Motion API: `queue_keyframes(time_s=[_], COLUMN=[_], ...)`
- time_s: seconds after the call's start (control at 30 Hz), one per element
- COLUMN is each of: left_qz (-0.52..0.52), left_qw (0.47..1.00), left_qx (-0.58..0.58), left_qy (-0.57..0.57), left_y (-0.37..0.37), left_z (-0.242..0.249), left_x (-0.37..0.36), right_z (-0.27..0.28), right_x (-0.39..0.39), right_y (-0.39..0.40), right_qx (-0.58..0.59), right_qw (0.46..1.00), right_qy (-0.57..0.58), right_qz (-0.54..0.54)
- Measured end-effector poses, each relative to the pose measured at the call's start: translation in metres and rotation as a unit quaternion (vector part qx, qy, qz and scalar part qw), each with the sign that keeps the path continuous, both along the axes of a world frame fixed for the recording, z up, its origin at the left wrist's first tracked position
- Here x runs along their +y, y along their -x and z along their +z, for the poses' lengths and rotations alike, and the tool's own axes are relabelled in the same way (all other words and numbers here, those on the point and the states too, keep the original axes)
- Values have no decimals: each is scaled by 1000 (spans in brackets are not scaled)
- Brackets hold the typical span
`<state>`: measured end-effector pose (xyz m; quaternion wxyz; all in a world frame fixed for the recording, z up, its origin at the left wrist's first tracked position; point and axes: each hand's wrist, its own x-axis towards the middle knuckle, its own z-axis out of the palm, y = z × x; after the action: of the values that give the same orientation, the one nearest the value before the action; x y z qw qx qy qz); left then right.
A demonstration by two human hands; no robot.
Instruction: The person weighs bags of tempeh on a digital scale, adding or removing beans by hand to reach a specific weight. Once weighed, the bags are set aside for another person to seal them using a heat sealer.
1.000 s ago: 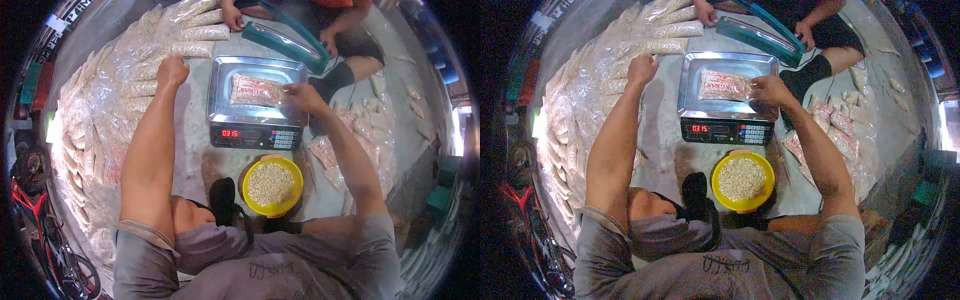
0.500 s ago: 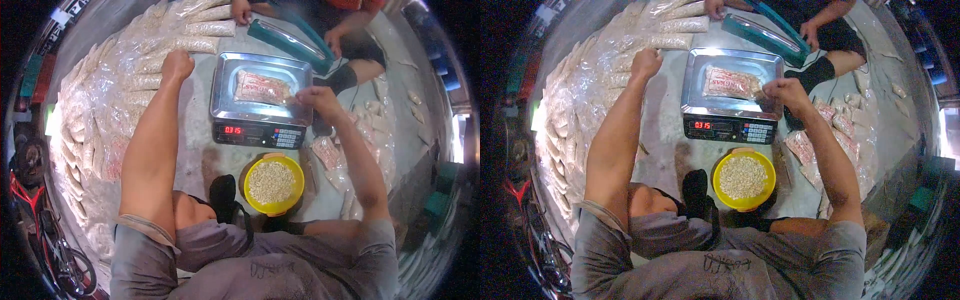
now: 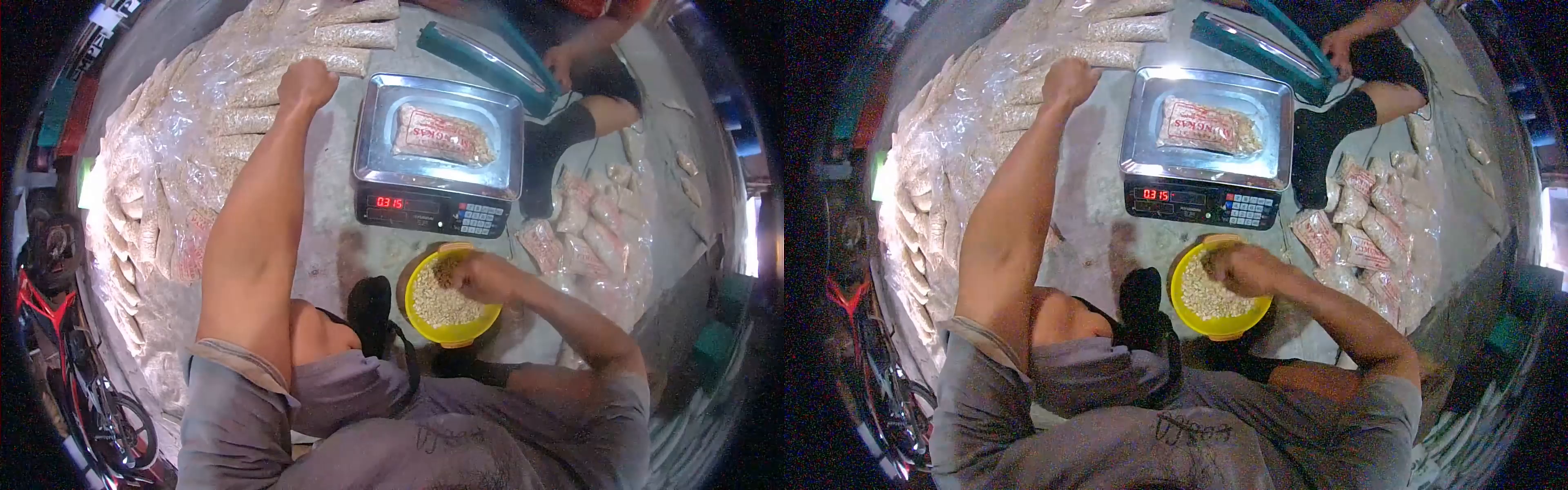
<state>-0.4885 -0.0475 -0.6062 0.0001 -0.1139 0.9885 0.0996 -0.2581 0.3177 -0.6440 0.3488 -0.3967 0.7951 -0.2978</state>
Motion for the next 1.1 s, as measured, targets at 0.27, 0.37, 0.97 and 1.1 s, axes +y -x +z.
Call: queue_keyframes(time_s=[0.27,0.37,0.97,1.1], left_qz=[-337,-400,-350,-392], left_qw=[928,913,934,917], left_qx=[117,23,-16,-25], left_qy=[-109,-73,-62,-71], left_y=[17,3,-10,2], left_z=[-12,-15,-8,-7], left_x=[139,206,231,214], right_z=[23,17,8,-8], right_x=[14,13,13,28], right_y=[90,110,109,106], right_qx=[154,99,162,100], right_qw=[924,892,909,902], right_qy=[23,-15,53,72], right_qz=[-349,-441,-381,-413])
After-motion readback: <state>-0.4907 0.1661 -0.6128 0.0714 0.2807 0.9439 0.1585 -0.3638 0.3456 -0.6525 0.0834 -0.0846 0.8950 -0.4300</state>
